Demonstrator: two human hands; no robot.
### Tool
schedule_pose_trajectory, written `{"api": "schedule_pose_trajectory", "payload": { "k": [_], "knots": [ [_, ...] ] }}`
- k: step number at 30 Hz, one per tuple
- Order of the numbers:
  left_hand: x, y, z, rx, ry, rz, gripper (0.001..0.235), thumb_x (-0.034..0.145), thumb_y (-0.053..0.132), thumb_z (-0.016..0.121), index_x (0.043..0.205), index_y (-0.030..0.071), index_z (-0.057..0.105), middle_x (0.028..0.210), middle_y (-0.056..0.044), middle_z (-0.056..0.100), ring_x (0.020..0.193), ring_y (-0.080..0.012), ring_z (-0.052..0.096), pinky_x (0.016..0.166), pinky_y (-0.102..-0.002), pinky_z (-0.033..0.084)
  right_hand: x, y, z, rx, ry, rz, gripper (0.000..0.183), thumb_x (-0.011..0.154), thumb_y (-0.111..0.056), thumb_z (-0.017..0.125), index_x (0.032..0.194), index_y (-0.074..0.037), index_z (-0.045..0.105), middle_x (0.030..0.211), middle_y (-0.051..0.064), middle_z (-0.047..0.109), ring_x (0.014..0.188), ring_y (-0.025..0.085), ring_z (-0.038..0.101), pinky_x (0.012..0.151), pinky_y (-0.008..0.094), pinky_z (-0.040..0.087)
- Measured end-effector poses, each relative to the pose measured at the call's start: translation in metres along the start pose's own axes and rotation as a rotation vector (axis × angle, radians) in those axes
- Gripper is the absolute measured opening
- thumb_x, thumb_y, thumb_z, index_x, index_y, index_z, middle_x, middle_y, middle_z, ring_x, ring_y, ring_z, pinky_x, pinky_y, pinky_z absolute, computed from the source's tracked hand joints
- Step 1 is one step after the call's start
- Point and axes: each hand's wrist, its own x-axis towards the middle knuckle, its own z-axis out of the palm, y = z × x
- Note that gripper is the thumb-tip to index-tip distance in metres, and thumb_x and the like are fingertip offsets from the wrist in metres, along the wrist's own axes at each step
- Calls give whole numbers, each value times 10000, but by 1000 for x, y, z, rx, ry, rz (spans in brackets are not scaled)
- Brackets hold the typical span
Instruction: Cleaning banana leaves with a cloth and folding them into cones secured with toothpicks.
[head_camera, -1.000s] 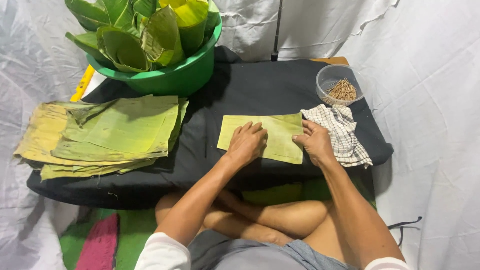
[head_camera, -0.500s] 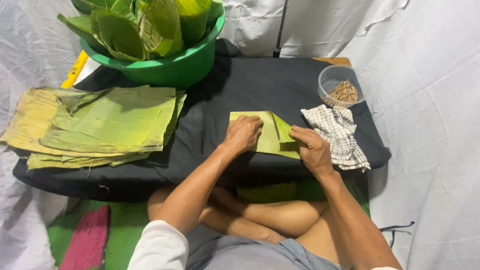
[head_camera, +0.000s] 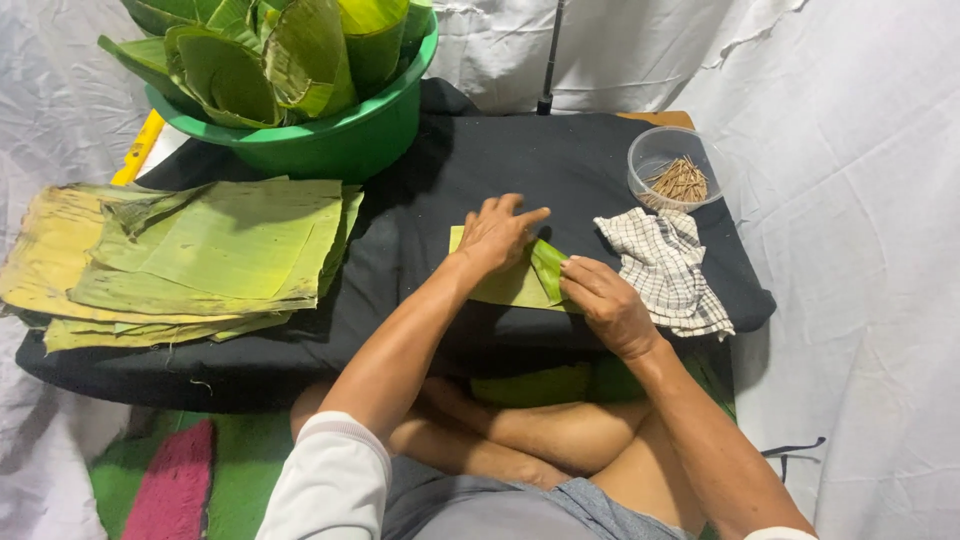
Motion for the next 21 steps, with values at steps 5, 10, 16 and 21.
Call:
{"api": "schedule_pose_trajectory", "payload": {
  "k": [5,10,16,21],
  "knots": [
    [22,-9,13,11,-127,244,425,966,242,635,1331,457,603,1394,56,604,1324,-257,561,961,-491,552,-12,6,6,-31,-14,8,138,1008,-71,614,1004,-65,751,1108,102,740,1077,292,709,992,395,600],
    [8,-8,-3,19,-119,242,338,903,109,700,1149,339,732,1167,61,717,1131,-245,670,849,-477,598,-17,-14,-14,-61,-78,159,151,990,-83,643,1038,-130,777,1271,82,711,1271,311,624,1038,451,540],
    [-15,-6,-17,-95,-39,237,238,946,145,666,1156,254,693,1191,35,667,1202,-231,598,928,-479,551,-33,-44,-20,435,214,1347,290,915,-156,757,1188,-81,695,1058,111,707,971,213,688,809,389,584],
    [-26,-13,-10,-130,125,284,208,997,147,574,1142,253,680,1154,19,641,1149,-230,613,853,-442,556,-25,-47,-16,1298,344,1738,374,935,-286,764,1219,-66,660,1100,98,703,933,243,715,562,298,546]
  ]
}}
